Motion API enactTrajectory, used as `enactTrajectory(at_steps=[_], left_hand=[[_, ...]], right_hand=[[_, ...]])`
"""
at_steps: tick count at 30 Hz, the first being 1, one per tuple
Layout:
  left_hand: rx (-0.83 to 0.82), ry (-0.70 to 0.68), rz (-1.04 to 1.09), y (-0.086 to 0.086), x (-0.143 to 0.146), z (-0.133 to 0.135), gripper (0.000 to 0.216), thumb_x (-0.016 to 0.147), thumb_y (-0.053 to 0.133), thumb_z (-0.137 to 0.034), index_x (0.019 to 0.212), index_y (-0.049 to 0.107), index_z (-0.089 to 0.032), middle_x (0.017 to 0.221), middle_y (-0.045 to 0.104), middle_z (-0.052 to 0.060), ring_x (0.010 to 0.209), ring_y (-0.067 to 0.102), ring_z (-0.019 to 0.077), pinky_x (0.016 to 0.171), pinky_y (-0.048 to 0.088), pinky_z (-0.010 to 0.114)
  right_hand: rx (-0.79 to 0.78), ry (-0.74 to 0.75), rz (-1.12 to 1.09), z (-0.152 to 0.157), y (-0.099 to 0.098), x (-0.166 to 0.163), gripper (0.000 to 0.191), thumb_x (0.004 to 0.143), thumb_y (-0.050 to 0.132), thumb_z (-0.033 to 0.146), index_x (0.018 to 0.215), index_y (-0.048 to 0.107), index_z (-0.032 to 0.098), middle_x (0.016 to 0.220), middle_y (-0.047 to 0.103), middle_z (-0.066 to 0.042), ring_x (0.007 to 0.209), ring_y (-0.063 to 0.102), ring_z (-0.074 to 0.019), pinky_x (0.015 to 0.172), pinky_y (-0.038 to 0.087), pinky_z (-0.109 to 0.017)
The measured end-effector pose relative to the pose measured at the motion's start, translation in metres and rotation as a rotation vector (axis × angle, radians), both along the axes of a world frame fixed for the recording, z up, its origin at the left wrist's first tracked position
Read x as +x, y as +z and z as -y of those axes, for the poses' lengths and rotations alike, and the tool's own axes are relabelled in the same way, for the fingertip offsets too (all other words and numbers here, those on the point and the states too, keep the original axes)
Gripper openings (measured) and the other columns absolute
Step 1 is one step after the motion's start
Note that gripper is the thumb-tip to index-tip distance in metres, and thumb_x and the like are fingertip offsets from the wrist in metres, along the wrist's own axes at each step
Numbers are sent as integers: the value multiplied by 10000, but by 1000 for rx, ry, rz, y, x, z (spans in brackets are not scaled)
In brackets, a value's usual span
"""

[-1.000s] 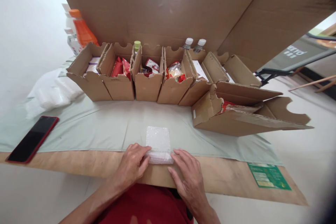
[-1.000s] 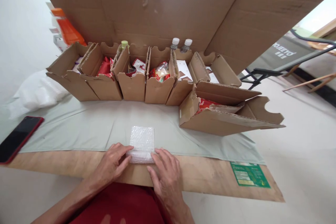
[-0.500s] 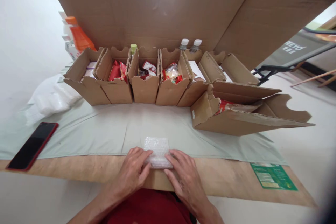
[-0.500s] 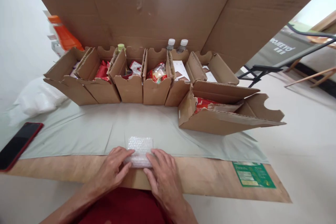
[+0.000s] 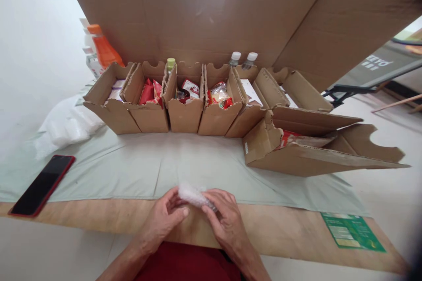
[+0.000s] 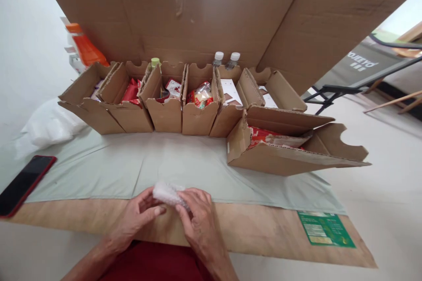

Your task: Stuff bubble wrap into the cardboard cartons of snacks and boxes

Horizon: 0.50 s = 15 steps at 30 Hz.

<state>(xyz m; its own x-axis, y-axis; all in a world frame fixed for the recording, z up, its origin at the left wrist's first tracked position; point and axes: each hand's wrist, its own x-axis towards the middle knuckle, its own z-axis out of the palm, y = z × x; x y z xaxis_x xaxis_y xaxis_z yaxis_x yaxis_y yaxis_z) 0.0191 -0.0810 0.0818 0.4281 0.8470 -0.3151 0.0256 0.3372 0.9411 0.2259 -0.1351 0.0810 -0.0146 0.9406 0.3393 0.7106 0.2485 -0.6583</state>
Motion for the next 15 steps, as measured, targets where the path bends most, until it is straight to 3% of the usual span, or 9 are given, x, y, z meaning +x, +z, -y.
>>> enactTrajectory(at_steps=[2,4,8,10,12,15], left_hand=[[-89,9,82,1,6,5,612,753,802,-499,1249,645,-178,1199,748,124,1149,691,303,1017,536,435],[-144,47,106,1,11,9,585,741,821,-517,1197,669,-184,1105,766,94,1060,706,286,967,545,403],[-171,-4,191,4,22,13,438,755,837,-487,1044,713,-181,987,753,62,941,689,244,883,527,329],[-171,-54,238,9,29,11,422,766,827,-503,1017,716,-182,1012,747,68,954,679,244,883,511,322],[-167,-162,239,17,37,5,447,776,808,-545,1020,711,-183,1039,746,82,947,678,245,856,510,319],[35,-330,168,41,51,-15,550,801,757,-610,1177,683,-215,1186,717,109,1054,667,276,925,515,360]], right_hand=[[-77,33,-55,9,9,-5,216,969,555,200,1128,683,273,1092,721,-54,1060,641,-235,932,500,-390],[-146,-18,-132,18,13,-5,216,943,576,234,1122,691,271,1182,683,-76,1128,626,-249,981,497,-406],[-330,-131,-484,33,12,4,621,864,698,399,1437,510,253,1433,568,-127,1253,599,-277,1048,493,-406],[-409,-74,-667,38,12,12,614,863,696,474,1410,536,246,1316,655,-110,1144,659,-262,979,526,-368],[-415,-49,-731,42,16,22,439,886,658,523,1216,667,234,1081,733,-74,984,692,-242,882,542,-331],[-362,-180,-690,51,31,50,355,889,643,549,1005,738,227,879,730,-46,814,673,-214,754,538,-292]])
